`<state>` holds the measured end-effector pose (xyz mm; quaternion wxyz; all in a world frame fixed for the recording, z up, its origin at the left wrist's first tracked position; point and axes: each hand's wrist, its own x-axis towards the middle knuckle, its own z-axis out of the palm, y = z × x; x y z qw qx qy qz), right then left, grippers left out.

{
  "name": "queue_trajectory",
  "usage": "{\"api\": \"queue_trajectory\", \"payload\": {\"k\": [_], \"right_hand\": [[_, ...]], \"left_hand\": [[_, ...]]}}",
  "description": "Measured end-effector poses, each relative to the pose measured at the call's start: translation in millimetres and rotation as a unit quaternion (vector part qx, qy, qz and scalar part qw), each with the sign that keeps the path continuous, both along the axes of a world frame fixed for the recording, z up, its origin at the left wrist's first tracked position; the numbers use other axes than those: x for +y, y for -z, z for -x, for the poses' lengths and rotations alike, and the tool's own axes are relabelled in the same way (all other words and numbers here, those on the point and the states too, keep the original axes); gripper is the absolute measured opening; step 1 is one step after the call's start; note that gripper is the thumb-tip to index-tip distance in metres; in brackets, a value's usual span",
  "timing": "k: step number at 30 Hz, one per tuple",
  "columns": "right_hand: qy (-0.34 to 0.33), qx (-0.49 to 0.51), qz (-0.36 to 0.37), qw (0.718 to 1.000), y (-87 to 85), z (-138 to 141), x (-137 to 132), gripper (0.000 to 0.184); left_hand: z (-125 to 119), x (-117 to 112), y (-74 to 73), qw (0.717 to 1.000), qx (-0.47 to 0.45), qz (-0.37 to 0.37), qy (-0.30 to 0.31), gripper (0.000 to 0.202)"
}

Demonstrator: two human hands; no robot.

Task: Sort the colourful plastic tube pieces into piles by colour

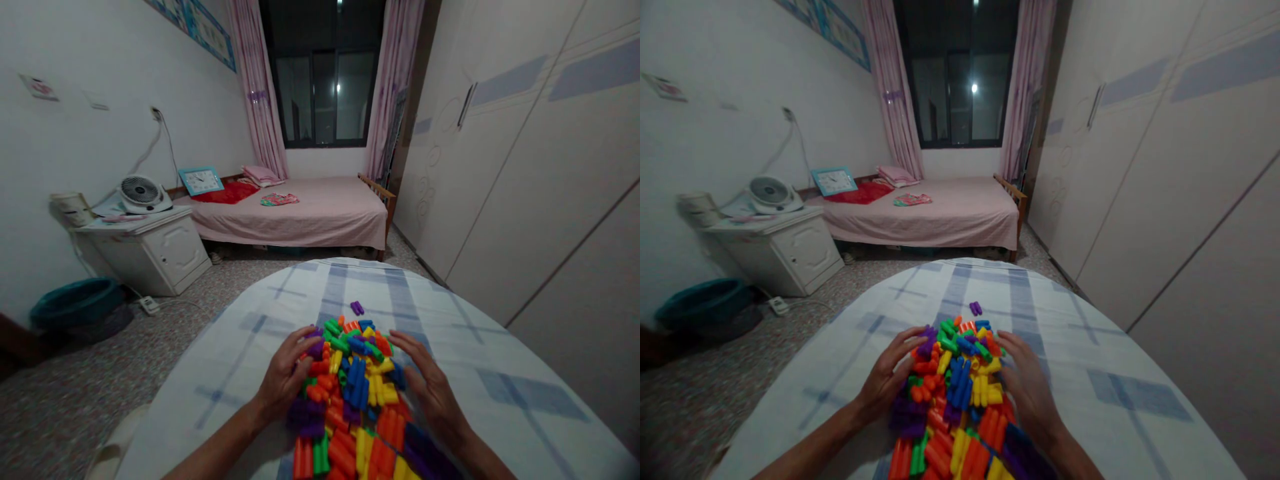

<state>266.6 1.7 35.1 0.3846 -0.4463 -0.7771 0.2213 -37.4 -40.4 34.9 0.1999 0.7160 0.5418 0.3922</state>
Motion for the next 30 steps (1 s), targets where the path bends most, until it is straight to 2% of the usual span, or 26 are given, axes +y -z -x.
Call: {"api": "queue_trajectory", "payload": {"k": [3, 5, 7, 9, 11, 15, 18, 22, 25, 28, 30], "right_hand": [[0.115, -0.095, -0.003, 0.989, 29.7, -25.3, 13.4, 0.037], [0.123, -0.146, -0.008, 0.982, 42.9, -28.2, 19.6, 0.031], [0.096, -0.147, -0.001, 0.984, 47.3, -18.0, 21.3, 0.03], [0.064, -0.1, 0.022, 0.993, 44.7, 0.8, 20.5, 0.035], [0.042, -0.026, 0.062, 0.997, 39.4, 21.1, 20.3, 0.041], [0.033, 0.097, 0.134, 0.986, 29.7, 52.0, 28.6, 0.051], [0.009, 0.148, 0.159, 0.976, 17.9, 65.7, 33.5, 0.055], [-0.011, 0.195, 0.145, 0.97, -4.3, 63.4, 24.1, 0.053], [-0.04, 0.172, 0.123, 0.976, -13.3, 43.6, 12.8, 0.047], [-0.052, 0.107, 0.083, 0.989, -7.6, 18.5, 14.5, 0.04], [-0.017, 0.056, 0.036, 0.998, 5.0, 4.7, 29.7, 0.042]], "left_hand": [[33.8, -2.8, 36.2, 0.982, 0.112, 0.014, -0.151, 0.047], [42.5, -0.1, 51.0, 0.975, 0.139, 0.045, -0.17, 0.047], [35.0, 3.3, 54.6, 0.984, 0.106, 0.063, -0.13, 0.048], [14.3, 6.9, 49.8, 0.994, 0.023, 0.073, -0.072, 0.05], [-12.0, 12.5, 42.4, 0.991, -0.09, 0.089, -0.045, 0.054], [-55.5, 32.0, 31.1, 0.957, -0.263, 0.119, -0.017, 0.06], [-73.9, 42.1, 19.3, 0.938, -0.333, 0.093, 0.011, 0.058], [-80.3, 32.5, -9.3, 0.938, -0.344, 0.015, 0.029, 0.045], [-70.9, 14.9, -27.1, 0.95, -0.292, -0.057, 0.092, 0.032], [-53.1, 6.2, -31.3, 0.962, -0.21, -0.078, 0.154, 0.032], [-39.0, 12.6, -27.5, 0.975, -0.178, -0.056, 0.12, 0.038]]}}
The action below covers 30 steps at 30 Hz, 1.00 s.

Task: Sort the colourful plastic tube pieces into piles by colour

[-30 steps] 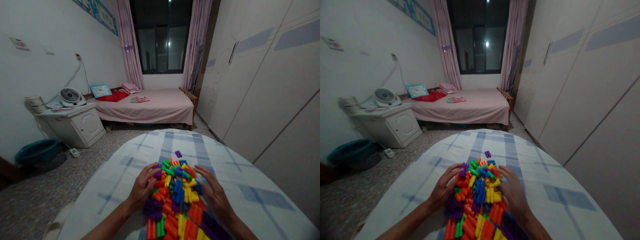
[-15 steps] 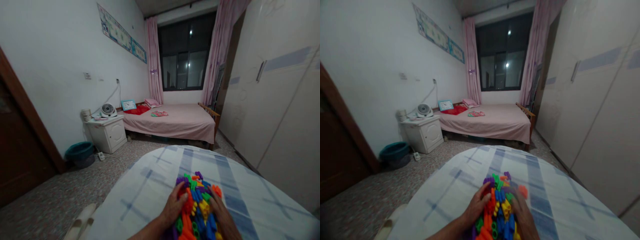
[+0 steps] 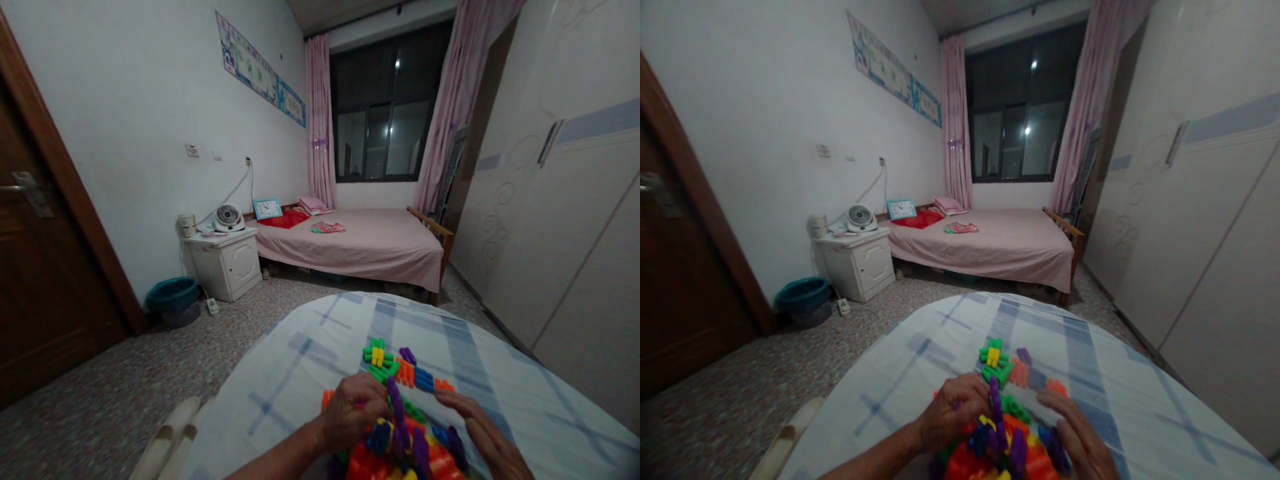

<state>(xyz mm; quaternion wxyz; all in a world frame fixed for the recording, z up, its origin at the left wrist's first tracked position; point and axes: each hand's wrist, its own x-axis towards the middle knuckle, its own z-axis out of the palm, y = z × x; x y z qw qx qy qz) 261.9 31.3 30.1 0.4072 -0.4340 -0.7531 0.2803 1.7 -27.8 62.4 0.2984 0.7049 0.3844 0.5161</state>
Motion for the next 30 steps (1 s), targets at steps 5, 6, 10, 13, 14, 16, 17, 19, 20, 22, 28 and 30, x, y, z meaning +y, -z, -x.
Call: {"api": "queue_trajectory", "payload": {"k": [5, 6, 10, 13, 14, 16, 17, 19, 20, 22, 28, 30], "right_hand": [[0.082, -0.18, -0.207, 0.958, 53.6, -12.6, 74.7, 0.04], [0.075, -0.192, -0.221, 0.953, 63.8, -10.7, 89.6, 0.037], [0.036, -0.248, -0.318, 0.914, 83.7, 11.6, 125.0, 0.032], [-0.015, -0.204, -0.262, 0.943, 74.8, 35.8, 123.4, 0.034], [-0.033, -0.171, -0.218, 0.96, 68.4, 43.6, 118.9, 0.034], [-0.063, -0.089, -0.106, 0.988, 51.8, 57.9, 106.4, 0.036], [-0.064, -0.075, -0.084, 0.992, 41.9, 64.3, 99.2, 0.04], [-0.067, -0.016, 0.006, 0.998, 19.8, 75.3, 84.0, 0.046], [-0.073, 0.03, 0.061, 0.995, 8.4, 79.4, 76.3, 0.048], [-0.097, 0.068, 0.101, 0.988, -13.3, 83.8, 59.2, 0.046], [-0.159, 0.014, 0.056, 0.986, -49.8, 66.6, -28.4, 0.028], [-0.155, -0.025, 0.013, 0.987, -48.6, 52.8, -61.8, 0.024]], "left_hand": [[28.1, 56.7, 28.1, 0.974, 0.103, 0.045, -0.199, 0.041], [29.8, 70.4, 35.4, 0.967, 0.142, 0.046, -0.208, 0.04], [19.2, 113.0, 58.1, 0.952, 0.259, 0.084, -0.136, 0.043], [1.9, 128.7, 64.0, 0.963, 0.218, 0.127, -0.096, 0.055], [-3.2, 131.4, 63.9, 0.968, 0.192, 0.134, -0.087, 0.057], [-11.0, 133.5, 60.6, 0.976, 0.144, 0.149, -0.063, 0.055], [-13.7, 133.0, 57.4, 0.979, 0.12, 0.157, -0.056, 0.053], [-17.3, 128.5, 47.6, 0.98, 0.076, 0.179, -0.047, 0.046], [-18.3, 124.2, 41.3, 0.98, 0.055, 0.186, -0.049, 0.043], [-18.7, 110.8, 26.6, 0.982, 0.032, 0.184, -0.028, 0.038], [-13.2, 22.5, -12.9, 0.992, 0.06, 0.113, 0.009, 0.04], [-10.2, -15.5, -16.4, 0.991, 0.094, 0.09, 0.028, 0.037]]}}
